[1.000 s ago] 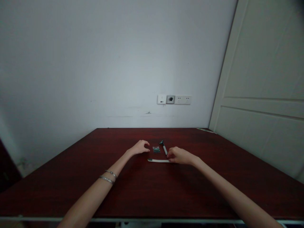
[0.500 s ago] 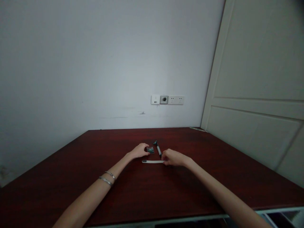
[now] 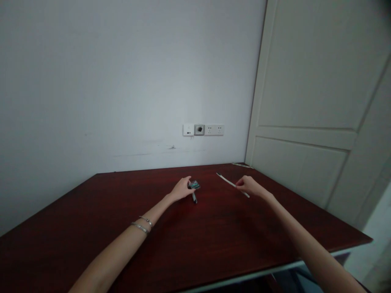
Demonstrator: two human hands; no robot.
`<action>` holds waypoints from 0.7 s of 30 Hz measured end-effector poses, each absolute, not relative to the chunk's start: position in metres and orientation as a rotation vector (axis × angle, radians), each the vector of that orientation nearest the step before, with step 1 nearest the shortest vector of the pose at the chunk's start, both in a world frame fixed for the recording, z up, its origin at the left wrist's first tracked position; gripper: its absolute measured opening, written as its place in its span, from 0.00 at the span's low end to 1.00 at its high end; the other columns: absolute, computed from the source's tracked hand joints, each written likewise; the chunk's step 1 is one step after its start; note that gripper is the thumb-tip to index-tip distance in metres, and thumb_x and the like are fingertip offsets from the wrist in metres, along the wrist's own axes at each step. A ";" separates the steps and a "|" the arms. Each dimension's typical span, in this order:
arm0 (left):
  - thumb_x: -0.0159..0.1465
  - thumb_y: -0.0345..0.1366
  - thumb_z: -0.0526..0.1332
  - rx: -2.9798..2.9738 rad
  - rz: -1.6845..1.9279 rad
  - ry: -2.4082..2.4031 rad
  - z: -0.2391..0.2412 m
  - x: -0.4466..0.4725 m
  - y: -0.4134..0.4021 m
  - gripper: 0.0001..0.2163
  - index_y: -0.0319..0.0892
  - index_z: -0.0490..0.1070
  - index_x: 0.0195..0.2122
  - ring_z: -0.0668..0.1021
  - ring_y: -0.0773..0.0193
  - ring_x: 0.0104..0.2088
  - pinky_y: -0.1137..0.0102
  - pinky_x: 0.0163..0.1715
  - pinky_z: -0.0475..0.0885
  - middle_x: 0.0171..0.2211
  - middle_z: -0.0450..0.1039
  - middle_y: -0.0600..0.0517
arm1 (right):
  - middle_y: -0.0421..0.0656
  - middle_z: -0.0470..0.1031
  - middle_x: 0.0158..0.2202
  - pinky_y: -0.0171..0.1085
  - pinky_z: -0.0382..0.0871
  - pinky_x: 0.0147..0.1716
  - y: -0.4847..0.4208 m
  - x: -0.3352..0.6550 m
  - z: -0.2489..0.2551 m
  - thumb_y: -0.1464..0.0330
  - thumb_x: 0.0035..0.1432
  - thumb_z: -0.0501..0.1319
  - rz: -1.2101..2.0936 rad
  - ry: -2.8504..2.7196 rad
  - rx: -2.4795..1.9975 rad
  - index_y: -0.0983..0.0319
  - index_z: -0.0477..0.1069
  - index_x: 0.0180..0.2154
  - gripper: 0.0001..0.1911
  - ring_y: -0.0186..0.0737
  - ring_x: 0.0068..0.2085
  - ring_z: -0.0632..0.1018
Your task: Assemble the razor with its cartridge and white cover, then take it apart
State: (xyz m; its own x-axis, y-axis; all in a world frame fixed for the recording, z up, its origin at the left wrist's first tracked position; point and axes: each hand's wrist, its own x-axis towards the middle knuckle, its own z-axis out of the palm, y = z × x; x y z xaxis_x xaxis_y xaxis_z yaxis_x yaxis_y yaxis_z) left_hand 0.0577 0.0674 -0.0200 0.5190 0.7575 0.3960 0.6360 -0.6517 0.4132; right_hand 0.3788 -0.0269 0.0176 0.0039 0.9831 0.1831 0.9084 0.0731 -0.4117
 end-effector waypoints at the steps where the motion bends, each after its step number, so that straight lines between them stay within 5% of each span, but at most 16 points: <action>1: 0.53 0.42 0.61 2.542 0.800 1.192 -0.017 0.074 0.066 0.32 0.34 0.56 0.57 0.73 0.55 0.46 0.66 0.47 0.64 0.43 0.72 0.45 | 0.46 0.76 0.23 0.30 0.63 0.26 -0.024 0.388 0.015 0.71 0.45 0.57 0.210 -1.894 -1.939 0.68 0.78 0.27 0.12 0.40 0.29 0.76; 10: 0.53 0.45 0.61 2.717 0.526 1.169 -0.015 0.208 0.039 0.34 0.33 0.51 0.57 0.69 0.45 0.51 0.61 0.46 0.64 0.50 0.66 0.34 | 0.53 0.77 0.29 0.32 0.64 0.28 -0.008 0.415 -0.013 0.72 0.45 0.60 0.083 -1.689 -2.205 0.69 0.76 0.28 0.08 0.44 0.33 0.78; 21: 0.55 0.48 0.59 2.698 0.454 1.218 -0.028 0.240 0.047 0.32 0.33 0.53 0.55 0.70 0.45 0.50 0.59 0.47 0.63 0.48 0.69 0.35 | 0.52 0.77 0.28 0.32 0.64 0.29 -0.013 0.407 -0.029 0.73 0.46 0.60 0.106 -1.725 -2.229 0.67 0.76 0.26 0.06 0.43 0.33 0.78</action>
